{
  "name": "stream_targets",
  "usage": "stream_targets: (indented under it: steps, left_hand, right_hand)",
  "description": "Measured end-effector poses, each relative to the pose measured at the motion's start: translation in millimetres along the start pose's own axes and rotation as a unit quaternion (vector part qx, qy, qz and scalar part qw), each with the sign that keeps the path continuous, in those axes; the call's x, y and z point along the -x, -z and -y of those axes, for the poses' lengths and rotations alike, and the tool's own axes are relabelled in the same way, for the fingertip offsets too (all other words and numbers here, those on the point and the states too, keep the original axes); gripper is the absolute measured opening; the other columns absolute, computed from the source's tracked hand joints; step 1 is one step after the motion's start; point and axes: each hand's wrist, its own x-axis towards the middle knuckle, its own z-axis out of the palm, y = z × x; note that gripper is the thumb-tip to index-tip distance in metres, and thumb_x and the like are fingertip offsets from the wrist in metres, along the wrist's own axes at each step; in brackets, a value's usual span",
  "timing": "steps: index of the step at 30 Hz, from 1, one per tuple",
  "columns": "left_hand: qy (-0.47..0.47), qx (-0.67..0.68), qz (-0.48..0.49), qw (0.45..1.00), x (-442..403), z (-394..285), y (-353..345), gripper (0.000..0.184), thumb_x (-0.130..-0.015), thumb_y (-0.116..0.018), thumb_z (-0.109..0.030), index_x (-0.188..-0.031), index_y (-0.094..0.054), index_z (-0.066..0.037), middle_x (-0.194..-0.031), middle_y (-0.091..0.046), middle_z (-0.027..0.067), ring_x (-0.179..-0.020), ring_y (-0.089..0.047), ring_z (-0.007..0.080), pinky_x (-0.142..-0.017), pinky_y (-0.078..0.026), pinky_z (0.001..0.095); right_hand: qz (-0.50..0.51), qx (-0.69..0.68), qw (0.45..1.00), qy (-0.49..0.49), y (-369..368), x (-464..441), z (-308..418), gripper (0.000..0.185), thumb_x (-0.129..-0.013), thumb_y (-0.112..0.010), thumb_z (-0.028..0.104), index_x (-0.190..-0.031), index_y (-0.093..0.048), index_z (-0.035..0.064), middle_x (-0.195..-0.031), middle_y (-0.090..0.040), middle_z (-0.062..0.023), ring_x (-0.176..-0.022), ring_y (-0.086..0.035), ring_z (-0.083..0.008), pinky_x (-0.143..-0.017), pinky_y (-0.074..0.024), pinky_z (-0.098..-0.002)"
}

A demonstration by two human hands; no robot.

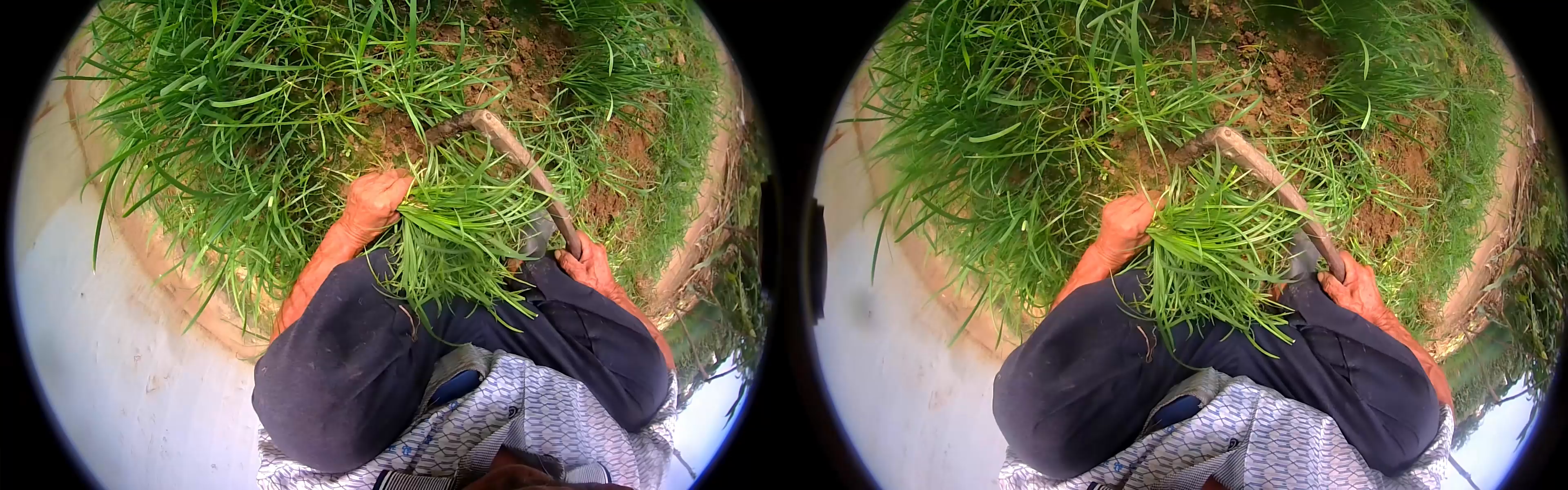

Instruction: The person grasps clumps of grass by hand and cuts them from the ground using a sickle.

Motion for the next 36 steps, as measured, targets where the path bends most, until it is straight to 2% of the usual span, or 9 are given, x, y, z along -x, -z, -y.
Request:
stream_targets:
  steps: [13,17,18,20,21,23,28,29,36]
  left_hand:
    - [0.048,0.047,-0.027,0.997,0,-1,2,0.04,-0.063,-0.076,-0.01,-0.101,-0.065,-0.003,-0.083,-0.066,0.0125,-0.073,-0.066,0.0279,-0.062,-0.051,0.0369]
    - [0.045,0.036,-0.083,0.995,14,-7,11,0.04,-0.066,-0.076,-0.017,-0.102,-0.066,-0.003,-0.078,-0.061,0.0134,-0.068,-0.063,0.0296,-0.059,-0.05,0.0367]
    - [0.068,0.02,-0.082,0.994,13,-8,23,0.038,-0.07,-0.075,-0.019,-0.103,-0.066,-0.002,-0.081,-0.062,0.0134,-0.068,-0.063,0.0305,-0.06,-0.051,0.0356]
    - [0.298,0.292,-0.24,0.877,39,20,-3,0.03,-0.086,-0.069,-0.023,-0.109,-0.065,-0.004,-0.097,-0.067,0.0103,-0.08,-0.067,0.0239,-0.065,-0.056,0.0331]
    - [0.31,0.374,-0.36,0.797,32,26,-2,0.03,-0.093,-0.066,-0.028,-0.114,-0.063,-0.007,-0.105,-0.067,0.0083,-0.088,-0.068,0.0202,-0.066,-0.058,0.032]
    - [0.43,0.295,-0.264,0.812,9,18,56,0.039,-0.098,-0.053,-0.043,-0.117,-0.062,-0.01,-0.124,-0.061,0.0076,-0.097,-0.064,0.0174,-0.062,-0.057,0.0317]
    - [0.362,0.406,-0.293,0.786,3,2,117,0.028,-0.101,-0.048,-0.038,-0.103,-0.058,-0.012,-0.129,-0.057,0.0072,-0.096,-0.061,0.0175,-0.071,-0.055,0.0302]
    - [0.37,0.456,-0.296,0.753,13,-10,135,0.024,-0.1,-0.053,-0.032,-0.101,-0.061,-0.009,-0.119,-0.063,0.0086,-0.11,-0.058,0.0189,-0.092,-0.048,0.0349]
    - [0.327,0.399,-0.491,0.703,210,-43,240,0.021,-0.098,-0.059,-0.026,-0.102,-0.059,-0.006,-0.101,-0.062,0.007,-0.098,-0.058,0.0171,-0.087,-0.05,0.0356]
  right_hand:
    - [0.035,-0.019,0.998,-0.047,16,5,24,0.026,-0.085,-0.063,0.02,-0.1,-0.056,0.0003,-0.066,-0.053,-0.0182,-0.059,-0.053,-0.0291,-0.059,-0.0444,-0.0402]
    - [0.0,0.008,0.989,-0.146,44,59,-15,0.027,-0.082,-0.067,0.015,-0.102,-0.058,-0.0002,-0.065,-0.052,-0.0117,-0.059,-0.05,-0.0182,-0.059,-0.0435,-0.0347]
    - [-0.092,-0.065,0.988,-0.106,40,75,-44,0.021,-0.082,-0.068,0.012,-0.096,-0.059,0.0009,-0.063,-0.051,-0.0046,-0.056,-0.045,-0.0122,-0.054,-0.0388,-0.0296]
    - [-0.122,-0.211,0.961,-0.129,40,73,-31,0.017,-0.083,-0.07,0.012,-0.086,-0.054,0.0059,-0.06,-0.045,0.0044,-0.052,-0.037,-0.0075,-0.049,-0.0305,-0.025]
    - [-0.137,-0.256,0.949,-0.123,38,66,-37,0.019,-0.083,-0.07,0.012,-0.082,-0.051,0.0078,-0.059,-0.043,0.0064,-0.049,-0.034,-0.0061,-0.046,-0.0276,-0.024]
    - [-0.134,-0.419,0.89,-0.119,36,38,-12,0.024,-0.084,-0.07,0.01,-0.08,-0.047,0.0103,-0.058,-0.04,0.0067,-0.044,-0.033,-0.0045,-0.04,-0.0246,-0.0229]
    - [-0.134,-0.399,0.901,-0.107,36,9,-5,0.025,-0.083,-0.072,0.013,-0.079,-0.047,0.0097,-0.058,-0.041,0.0061,-0.044,-0.033,-0.0041,-0.04,-0.0247,-0.023]
    - [-0.122,-0.357,0.92,-0.104,36,6,-5,0.025,-0.081,-0.072,0.016,-0.079,-0.048,0.0093,-0.06,-0.043,0.0056,-0.047,-0.035,-0.0046,-0.043,-0.027,-0.0236]
    - [-0.068,-0.306,0.949,-0.035,32,-22,1,0.024,-0.079,-0.072,0.02,-0.08,-0.051,0.0086,-0.064,-0.046,0.0045,-0.055,-0.038,-0.006,-0.05,-0.0299,-0.0243]
